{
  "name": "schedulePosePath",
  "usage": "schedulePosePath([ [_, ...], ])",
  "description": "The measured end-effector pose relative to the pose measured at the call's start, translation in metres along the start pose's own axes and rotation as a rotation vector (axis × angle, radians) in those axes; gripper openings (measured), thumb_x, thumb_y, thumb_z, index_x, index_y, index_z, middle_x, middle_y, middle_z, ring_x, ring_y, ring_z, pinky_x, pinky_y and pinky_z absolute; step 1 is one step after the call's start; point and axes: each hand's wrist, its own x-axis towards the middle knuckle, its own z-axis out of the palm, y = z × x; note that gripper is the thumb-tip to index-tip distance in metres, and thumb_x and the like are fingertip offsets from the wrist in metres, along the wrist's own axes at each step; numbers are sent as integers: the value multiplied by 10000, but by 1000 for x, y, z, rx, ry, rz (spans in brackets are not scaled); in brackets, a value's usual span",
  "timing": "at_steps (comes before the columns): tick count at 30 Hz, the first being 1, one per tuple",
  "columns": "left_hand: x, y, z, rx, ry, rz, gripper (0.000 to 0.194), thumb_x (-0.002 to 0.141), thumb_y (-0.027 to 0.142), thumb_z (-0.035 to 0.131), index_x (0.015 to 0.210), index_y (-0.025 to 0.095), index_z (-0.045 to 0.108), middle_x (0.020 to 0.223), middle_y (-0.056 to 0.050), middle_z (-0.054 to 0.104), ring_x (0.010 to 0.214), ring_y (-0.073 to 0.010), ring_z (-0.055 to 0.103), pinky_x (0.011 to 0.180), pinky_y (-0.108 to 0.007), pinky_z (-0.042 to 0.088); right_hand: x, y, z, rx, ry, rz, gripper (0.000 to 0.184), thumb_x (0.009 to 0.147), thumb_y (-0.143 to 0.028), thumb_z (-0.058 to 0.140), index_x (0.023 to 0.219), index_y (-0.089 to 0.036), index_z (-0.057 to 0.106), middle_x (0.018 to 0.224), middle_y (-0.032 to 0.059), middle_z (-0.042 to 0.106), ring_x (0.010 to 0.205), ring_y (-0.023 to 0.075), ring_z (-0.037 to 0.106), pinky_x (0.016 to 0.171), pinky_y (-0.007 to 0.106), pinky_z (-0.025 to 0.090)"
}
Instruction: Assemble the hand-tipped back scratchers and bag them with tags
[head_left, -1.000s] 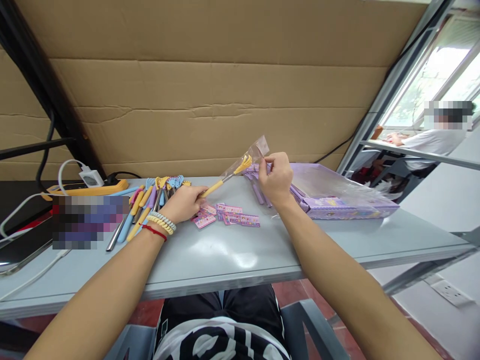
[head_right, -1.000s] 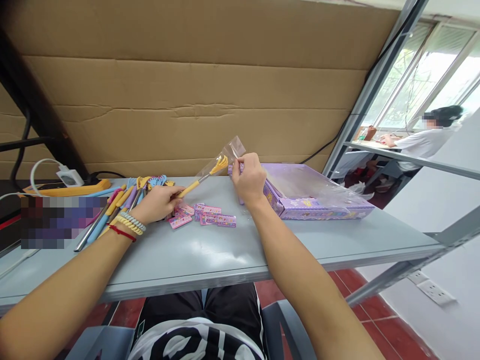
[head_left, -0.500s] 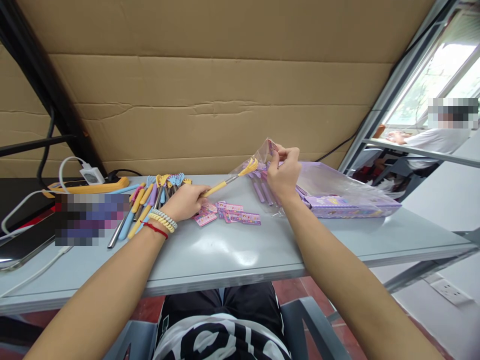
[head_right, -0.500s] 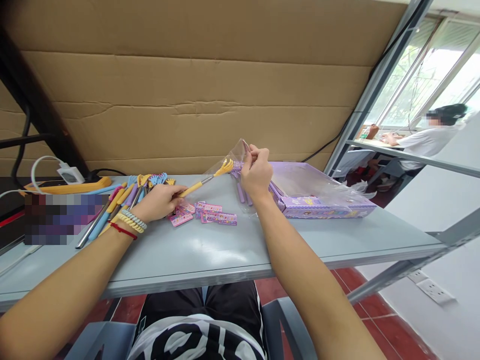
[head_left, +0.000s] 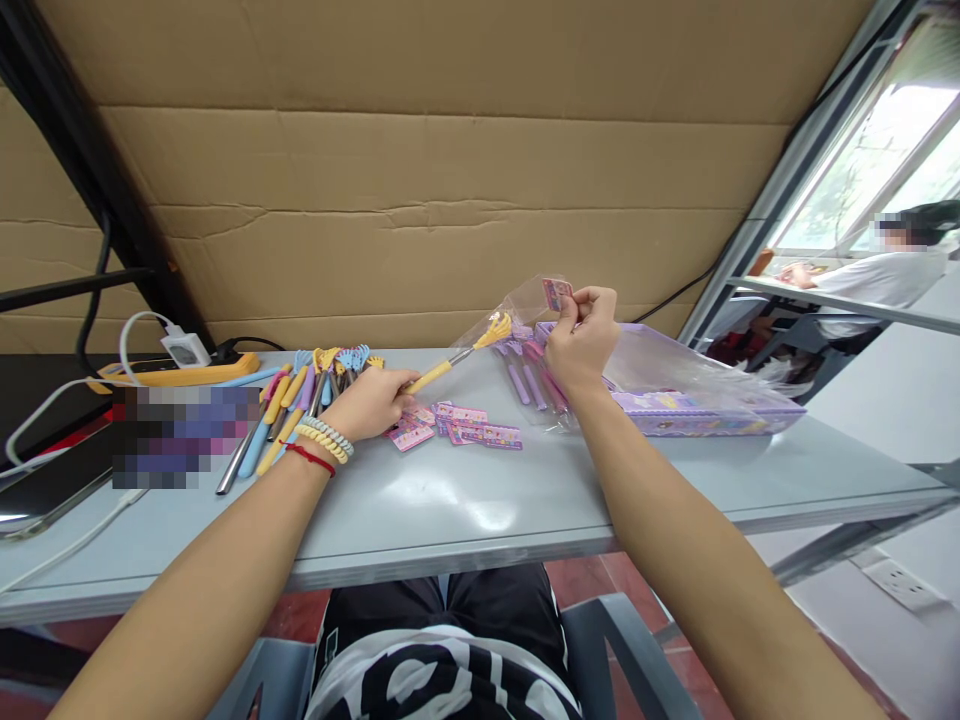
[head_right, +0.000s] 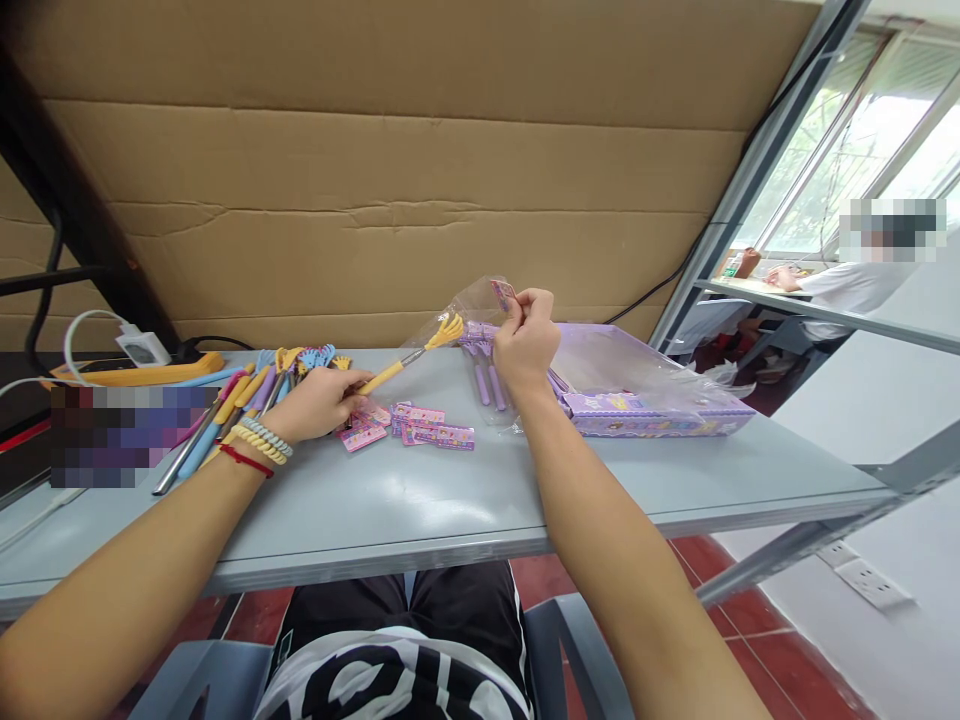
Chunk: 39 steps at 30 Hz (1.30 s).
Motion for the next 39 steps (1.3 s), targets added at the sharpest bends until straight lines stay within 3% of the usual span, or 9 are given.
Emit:
schedulePosePath([
  [8, 0, 1, 1, 37, -9, 14, 426, 794, 146, 409, 1125, 116, 676, 805, -85, 697, 717, -208, 612, 676, -292, 437, 5, 9, -1, 4, 31, -7, 222, 929, -400, 414, 895, -184, 456, 667, 7, 519, 614, 153, 546, 597, 271, 390],
  [17, 0, -1, 1, 15, 8, 14, 391, 801, 150, 426, 1093, 131, 686, 804, -87, 702, 711, -215, 616, 677, -297, 438, 5, 6, -3, 161, -25, -16, 226, 905, -366, 504, 984, -178, 602, 897, 64, 664, 806, 170, 641, 727, 313, 503],
  [27, 1, -4, -1, -27, 83, -14, 416, 790, 182, 436, 1116, 133, 689, 799, -69, 693, 724, -217, 610, 691, -309, 444, 9, 9, -2, 237, -73, 105, 275, 842, -399, 608, 934, -146, 667, 838, 60, 668, 699, 140, 602, 655, 291, 480],
  [30, 2, -6, -4, -165, 134, -59, 372, 787, 251, 503, 1089, 137, 689, 810, -61, 698, 730, -215, 614, 702, -323, 464, 11, 11, -2, 254, -84, 143, 290, 847, -428, 608, 875, -140, 616, 774, 44, 636, 638, 119, 561, 598, 260, 445],
  [34, 2, -9, -9, -553, 220, -194, 388, 705, 351, 663, 1026, 134, 675, 896, -82, 714, 792, -223, 647, 710, -331, 510, 13, 15, -1, 191, -113, 220, 244, 879, -388, 572, 846, -148, 540, 724, 25, 586, 606, 113, 530, 578, 243, 412],
  [39, 1, -8, -15, -851, 289, -275, 480, 565, 414, 805, 923, 123, 676, 737, -53, 669, 675, -192, 627, 663, -336, 535, 13, 18, -2, 79, -87, 216, 170, 890, -323, 531, 845, -164, 491, 684, 14, 544, 572, 125, 503, 574, 254, 381],
])
